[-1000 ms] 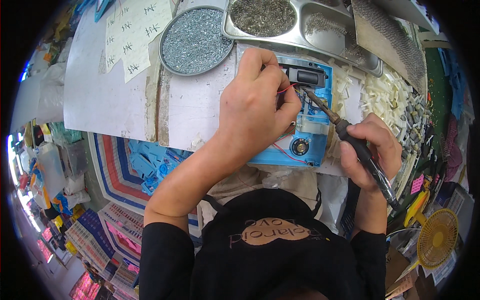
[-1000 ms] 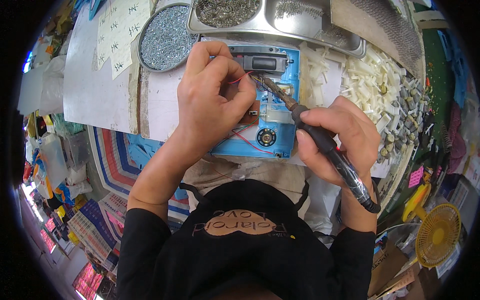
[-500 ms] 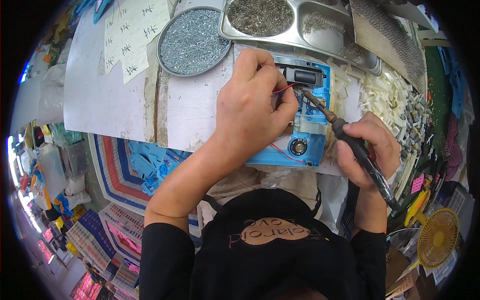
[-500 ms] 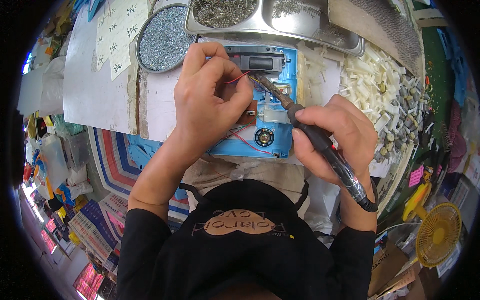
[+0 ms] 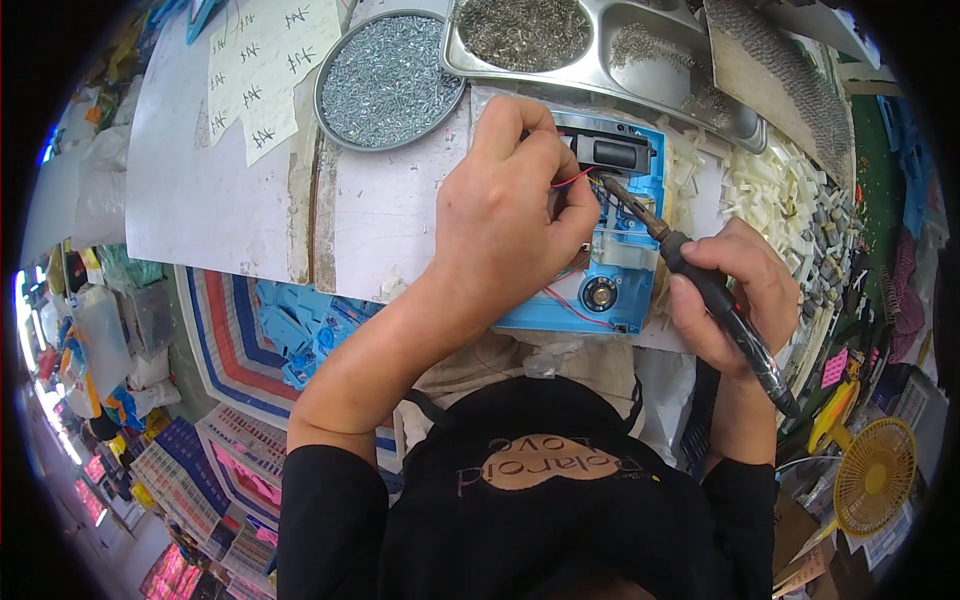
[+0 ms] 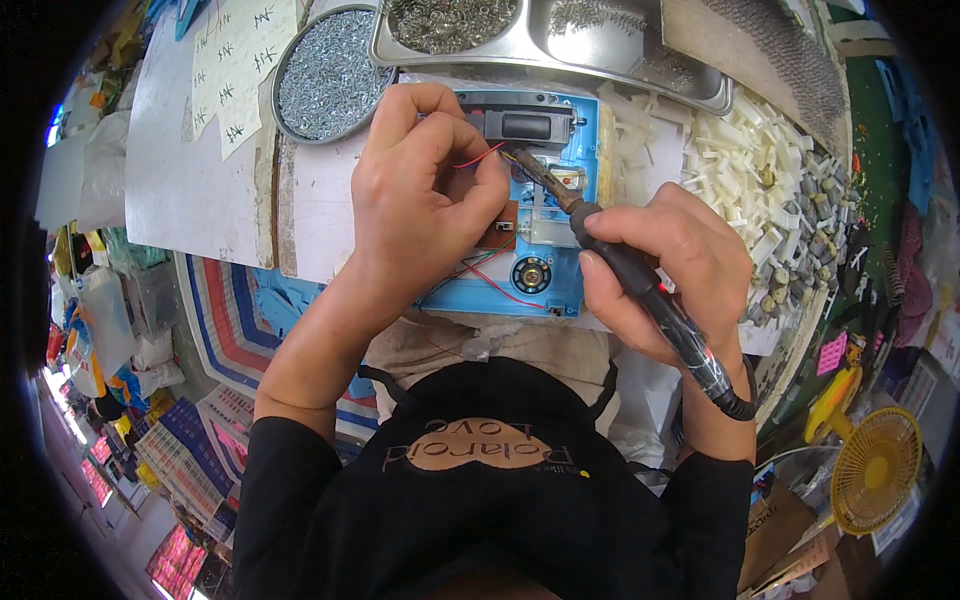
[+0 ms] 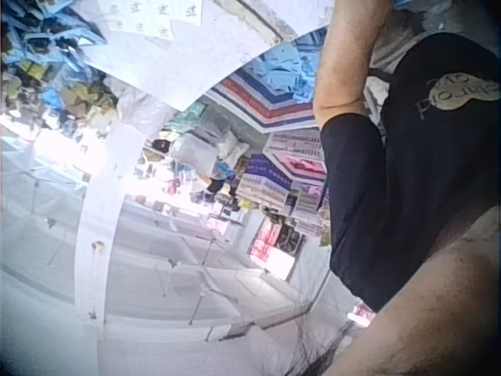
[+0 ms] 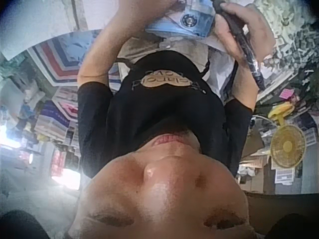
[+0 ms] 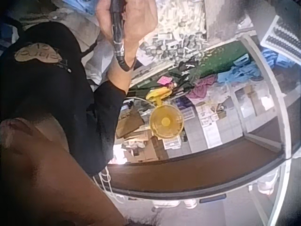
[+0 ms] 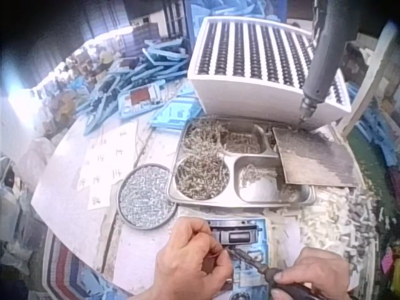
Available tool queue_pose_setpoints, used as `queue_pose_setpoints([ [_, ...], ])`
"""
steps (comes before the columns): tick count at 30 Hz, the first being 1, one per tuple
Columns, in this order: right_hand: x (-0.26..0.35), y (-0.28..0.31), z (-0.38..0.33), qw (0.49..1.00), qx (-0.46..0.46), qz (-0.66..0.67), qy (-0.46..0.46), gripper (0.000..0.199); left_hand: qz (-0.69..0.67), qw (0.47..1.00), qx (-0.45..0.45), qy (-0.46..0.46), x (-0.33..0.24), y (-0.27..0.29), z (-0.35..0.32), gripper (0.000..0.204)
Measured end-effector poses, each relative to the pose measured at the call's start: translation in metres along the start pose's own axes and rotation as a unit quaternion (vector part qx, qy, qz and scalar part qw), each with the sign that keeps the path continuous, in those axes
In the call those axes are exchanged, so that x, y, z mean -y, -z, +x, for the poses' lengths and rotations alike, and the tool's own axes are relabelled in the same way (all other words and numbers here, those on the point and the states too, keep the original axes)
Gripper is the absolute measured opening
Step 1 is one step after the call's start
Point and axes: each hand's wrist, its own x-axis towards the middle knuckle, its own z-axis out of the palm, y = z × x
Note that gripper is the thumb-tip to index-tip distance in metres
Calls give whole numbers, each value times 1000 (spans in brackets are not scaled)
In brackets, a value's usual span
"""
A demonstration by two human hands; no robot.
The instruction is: The user is seen soldering components, attaching wires, and using an electric screwdriver to assemble a small blue electronic device.
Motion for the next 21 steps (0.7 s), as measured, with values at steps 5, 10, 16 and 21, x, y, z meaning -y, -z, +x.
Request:
queue_pose_setpoints([
  [5, 0, -1, 1, 1000, -4, -1, 2, 32, 8, 1000, -3, -3, 0, -1, 0, 12],
  [10, 0, -1, 1, 1000, -1, 3, -6, 32, 6, 1000, 2, 1, 0, 0, 0, 12],
  [16, 2, 2, 0, 1000, 4, 2, -8, 30, 9, 1000, -1, -1, -1, 0, 0, 12],
  [21, 4, 3, -5, 1000, -3, 12, -16, 30, 3, 1000, -5, 6, -1, -1, 0, 11],
])
